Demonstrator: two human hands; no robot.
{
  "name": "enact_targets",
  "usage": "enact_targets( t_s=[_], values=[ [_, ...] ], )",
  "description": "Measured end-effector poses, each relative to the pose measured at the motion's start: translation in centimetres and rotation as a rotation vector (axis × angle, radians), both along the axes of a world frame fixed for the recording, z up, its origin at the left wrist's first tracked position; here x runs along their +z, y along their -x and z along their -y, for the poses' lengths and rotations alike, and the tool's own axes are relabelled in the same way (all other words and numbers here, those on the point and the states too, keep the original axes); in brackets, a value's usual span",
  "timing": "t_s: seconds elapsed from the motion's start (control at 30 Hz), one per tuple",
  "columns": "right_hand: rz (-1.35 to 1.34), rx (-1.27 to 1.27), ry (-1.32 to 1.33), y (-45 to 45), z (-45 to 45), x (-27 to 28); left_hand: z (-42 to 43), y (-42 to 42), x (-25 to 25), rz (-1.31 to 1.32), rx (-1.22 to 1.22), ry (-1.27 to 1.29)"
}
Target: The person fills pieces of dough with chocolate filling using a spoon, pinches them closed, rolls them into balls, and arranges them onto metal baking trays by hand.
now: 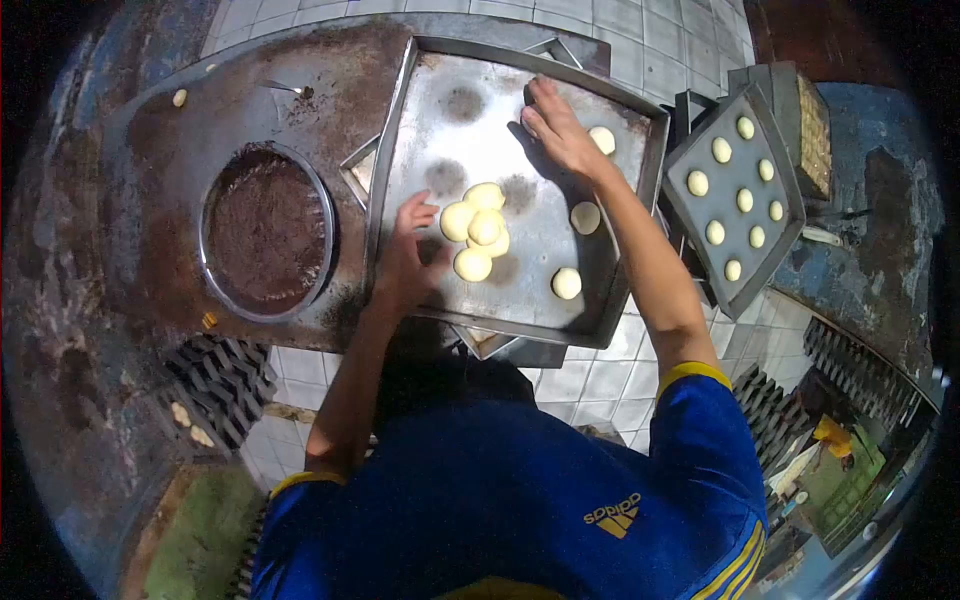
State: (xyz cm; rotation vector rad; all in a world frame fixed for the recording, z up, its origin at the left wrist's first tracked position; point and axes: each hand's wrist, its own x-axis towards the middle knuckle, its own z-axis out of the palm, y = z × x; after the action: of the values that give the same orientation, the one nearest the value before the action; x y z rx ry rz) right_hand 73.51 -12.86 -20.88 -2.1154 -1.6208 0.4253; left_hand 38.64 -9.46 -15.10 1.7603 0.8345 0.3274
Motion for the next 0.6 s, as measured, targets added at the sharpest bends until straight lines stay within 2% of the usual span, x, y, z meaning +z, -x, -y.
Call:
enact_targets(
  t_s=[0.03,0.07,0.13,0.17,0.23,0.3,0.43,0.5,0.53,0.57,0.6],
  values=[
    [-0.181,0.007,-0.080,-0.2,0.1,2.2,1.0,0.3,-0.3,0.004,0.002,-0.003],
    [-0.182,0.033,-0.091,1.2,1.1,3.9,1.9,0.5,-0.8,0.030,-0.009,-0.025],
    [-0.402,0.165,0.099,5.9,3.5,8.2,3.8,0.9,-2.3,0.047,-0.015,-0.034],
    [-0.272,0.254,0.077,8.2,4.8,8.1,4.4,0.8,-3.4,0.105,-0.020,-0.058],
    [-0.200,0.337,0.132,11.5,6.5,9.3,4.7,-0.1,-3.4,0.171,-0.026,-0.091],
    [-0.084,0.282,0.203,13.3,7.5,8.8,5.2,-1.0,-2.6,0.065,0.027,0.056],
    [0.004,0.280,0.183,14.3,7.4,6.4,5.0,-2.0,-2.3,0.030,0.036,0.041],
    [-0.158,0.254,0.113,13.6,6.9,5.7,5.0,-2.5,-2.3,0.075,0.052,0.037],
    [-0.307,0.264,0.162,12.7,6.1,5.9,5.1,-2.8,-2.3,0.062,0.065,0.015],
    [-0.297,0.267,0.165,12.1,6.0,6.2,5.2,-3.1,-2.3,0.051,0.079,-0.005],
    [-0.484,0.222,0.254,11.6,5.8,7.0,5.3,-3.2,-2.5,0.080,0.076,-0.055]
  ],
)
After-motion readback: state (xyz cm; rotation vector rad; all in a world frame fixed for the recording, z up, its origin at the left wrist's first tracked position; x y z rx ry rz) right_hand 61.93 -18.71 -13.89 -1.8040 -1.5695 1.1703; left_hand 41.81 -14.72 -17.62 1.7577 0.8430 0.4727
